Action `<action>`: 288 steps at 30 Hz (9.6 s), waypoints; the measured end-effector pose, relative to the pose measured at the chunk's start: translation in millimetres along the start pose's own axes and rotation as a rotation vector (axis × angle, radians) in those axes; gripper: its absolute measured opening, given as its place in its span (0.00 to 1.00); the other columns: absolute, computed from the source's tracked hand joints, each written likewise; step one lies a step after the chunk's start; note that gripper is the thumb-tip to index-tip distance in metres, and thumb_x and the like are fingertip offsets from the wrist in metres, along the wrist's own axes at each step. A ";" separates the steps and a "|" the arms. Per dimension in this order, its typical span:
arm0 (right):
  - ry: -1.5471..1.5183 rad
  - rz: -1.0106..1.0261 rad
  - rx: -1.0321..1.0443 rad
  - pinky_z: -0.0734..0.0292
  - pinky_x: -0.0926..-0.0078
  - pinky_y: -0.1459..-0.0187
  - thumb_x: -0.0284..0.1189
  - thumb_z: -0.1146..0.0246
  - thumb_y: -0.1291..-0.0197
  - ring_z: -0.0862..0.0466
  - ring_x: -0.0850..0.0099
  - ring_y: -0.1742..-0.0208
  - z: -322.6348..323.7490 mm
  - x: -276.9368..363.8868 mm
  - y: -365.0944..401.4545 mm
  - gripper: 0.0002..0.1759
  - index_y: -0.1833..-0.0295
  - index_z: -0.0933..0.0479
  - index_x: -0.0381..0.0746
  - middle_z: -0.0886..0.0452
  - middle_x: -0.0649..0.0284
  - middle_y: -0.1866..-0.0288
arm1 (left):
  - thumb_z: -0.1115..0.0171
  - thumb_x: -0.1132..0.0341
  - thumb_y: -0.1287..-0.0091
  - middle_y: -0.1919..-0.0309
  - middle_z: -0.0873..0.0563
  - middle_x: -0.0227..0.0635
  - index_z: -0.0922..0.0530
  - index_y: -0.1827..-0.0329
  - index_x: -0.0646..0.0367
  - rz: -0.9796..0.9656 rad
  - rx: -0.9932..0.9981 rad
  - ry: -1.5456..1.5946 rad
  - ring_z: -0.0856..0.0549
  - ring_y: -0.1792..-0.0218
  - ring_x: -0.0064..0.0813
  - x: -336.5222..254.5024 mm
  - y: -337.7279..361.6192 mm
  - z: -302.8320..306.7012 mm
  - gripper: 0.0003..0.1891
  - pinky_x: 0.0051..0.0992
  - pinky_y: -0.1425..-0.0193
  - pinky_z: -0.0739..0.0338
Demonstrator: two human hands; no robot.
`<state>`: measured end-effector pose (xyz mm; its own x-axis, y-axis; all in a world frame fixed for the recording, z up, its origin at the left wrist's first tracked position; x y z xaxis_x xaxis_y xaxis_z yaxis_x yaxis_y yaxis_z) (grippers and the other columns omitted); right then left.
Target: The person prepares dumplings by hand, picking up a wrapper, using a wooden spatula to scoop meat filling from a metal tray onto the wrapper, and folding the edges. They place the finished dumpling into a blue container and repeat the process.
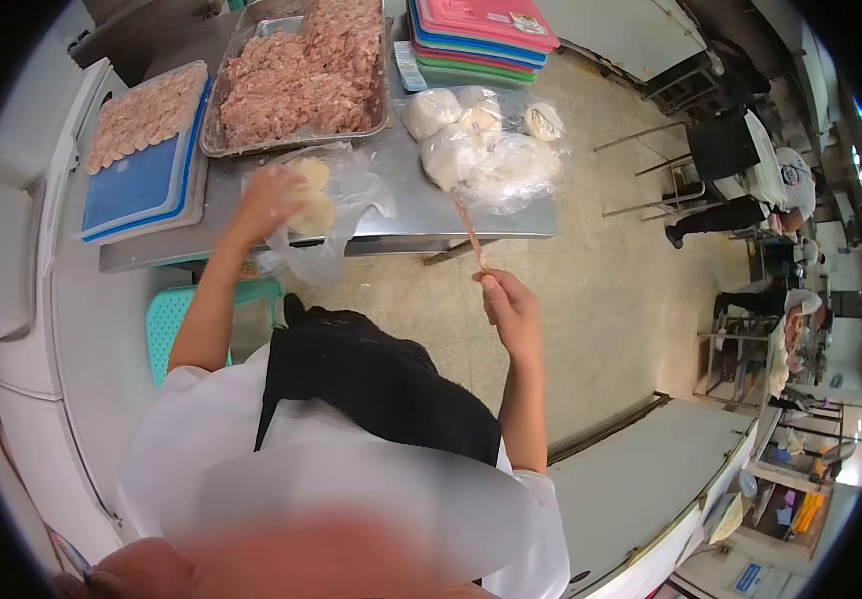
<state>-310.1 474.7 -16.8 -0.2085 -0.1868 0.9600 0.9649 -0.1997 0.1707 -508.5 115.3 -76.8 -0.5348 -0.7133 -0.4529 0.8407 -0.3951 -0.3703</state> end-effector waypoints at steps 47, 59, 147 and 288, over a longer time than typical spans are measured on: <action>0.731 0.743 0.585 0.21 0.62 0.57 0.34 0.34 0.45 0.17 0.55 0.59 -263.0 8.7 -226.9 0.21 0.45 0.25 0.42 0.21 0.57 0.54 | 0.39 0.70 0.38 0.50 0.20 0.45 0.19 0.50 0.56 0.028 -0.013 0.108 0.23 0.46 0.49 71.1 47.2 15.4 0.13 0.38 0.42 0.28; 0.467 0.347 0.478 0.27 0.74 0.67 0.39 0.34 0.38 0.22 0.71 0.72 -208.8 62.9 -222.5 0.18 0.51 0.21 0.37 0.18 0.58 0.69 | 0.38 0.67 0.38 0.51 0.17 0.42 0.17 0.54 0.54 -0.059 -0.109 -0.140 0.20 0.51 0.43 25.9 -5.9 15.4 0.10 0.35 0.49 0.26; 1.567 0.853 0.454 0.20 0.60 0.71 0.32 0.41 0.44 0.14 0.58 0.68 -172.3 119.5 -280.3 0.10 0.72 0.18 0.40 0.16 0.55 0.72 | 0.41 0.68 0.30 0.45 0.19 0.38 0.28 0.39 0.65 0.701 -0.574 1.391 0.19 0.44 0.32 77.0 -37.7 70.3 0.18 0.33 0.40 0.23; -0.066 0.167 0.423 0.41 0.86 0.78 0.35 0.40 0.31 0.35 0.86 0.79 -214.5 38.3 -318.9 0.17 0.44 0.22 0.36 0.29 0.76 0.76 | 0.26 0.59 0.49 0.58 0.16 0.47 0.23 0.45 0.58 0.622 -0.404 -0.267 0.17 0.55 0.44 210.0 16.4 218.6 0.28 0.34 0.47 0.24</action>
<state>-660.1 325.0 -82.0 -0.0472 -0.1185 0.9918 0.9676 0.2410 0.0749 -588.5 -167.5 -0.7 0.1051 -0.8697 -0.4822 0.8555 0.3263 -0.4020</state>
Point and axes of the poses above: each hand's wrist, its own y-axis away from the middle knuckle, its own z-axis out of the back of the hand, x = y × z, the point moved 3 cm from there along -y, towards the middle knuckle
